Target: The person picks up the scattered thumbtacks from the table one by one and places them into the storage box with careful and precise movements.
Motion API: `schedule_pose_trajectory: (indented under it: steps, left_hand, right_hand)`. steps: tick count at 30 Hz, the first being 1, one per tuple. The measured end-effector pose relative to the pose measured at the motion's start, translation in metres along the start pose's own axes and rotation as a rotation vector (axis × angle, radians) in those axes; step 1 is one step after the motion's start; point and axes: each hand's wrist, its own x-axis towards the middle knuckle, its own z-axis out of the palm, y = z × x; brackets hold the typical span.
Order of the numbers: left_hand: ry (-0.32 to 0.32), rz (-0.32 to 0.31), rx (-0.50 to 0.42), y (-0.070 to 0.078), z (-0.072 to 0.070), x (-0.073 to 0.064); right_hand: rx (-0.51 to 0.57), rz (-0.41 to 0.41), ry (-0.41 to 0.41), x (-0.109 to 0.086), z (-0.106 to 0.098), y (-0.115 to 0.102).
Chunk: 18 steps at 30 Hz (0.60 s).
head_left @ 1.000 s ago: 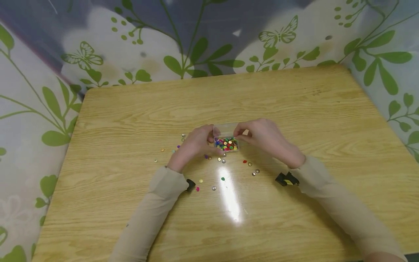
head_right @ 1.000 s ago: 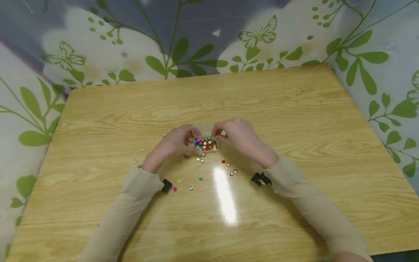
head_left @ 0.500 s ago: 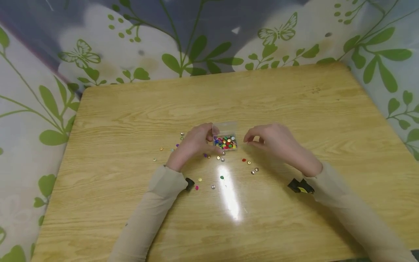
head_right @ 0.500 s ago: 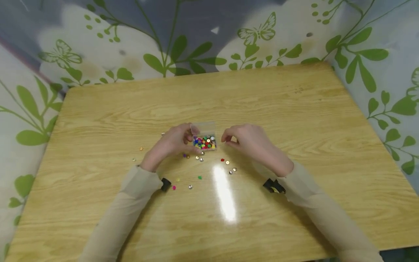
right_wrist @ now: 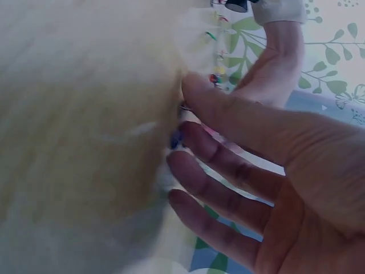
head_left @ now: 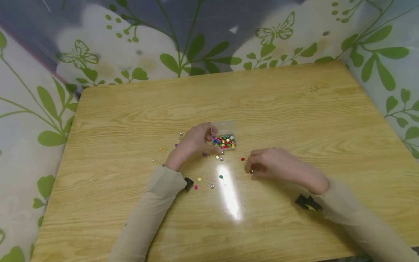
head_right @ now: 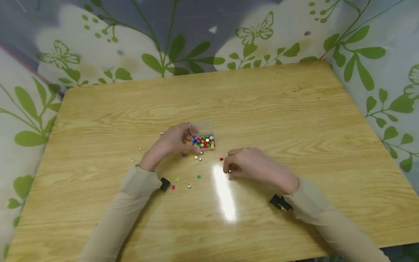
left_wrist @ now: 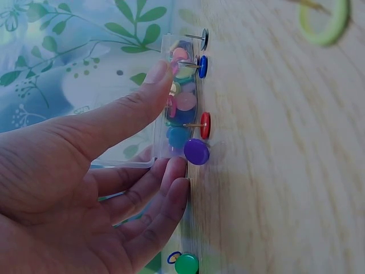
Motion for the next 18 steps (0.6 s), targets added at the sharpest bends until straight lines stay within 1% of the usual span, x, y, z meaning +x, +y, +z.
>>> schedule_pose_trajectory:
  steps: [12, 15, 18]
  left_hand:
    - [-0.006, -0.010, 0.005, 0.000, -0.002, 0.000]
    - [-0.005, -0.010, 0.011, 0.000, -0.001, 0.000]
    - [-0.004, -0.009, 0.016, -0.001, -0.001, 0.001]
  right_hand:
    - [0.049, 0.035, -0.002, 0.009, 0.006, 0.005]
    - [0.059, 0.031, 0.008, 0.010, 0.006, 0.006]
    - [0.086, 0.047, 0.033, 0.012, 0.004, 0.006]
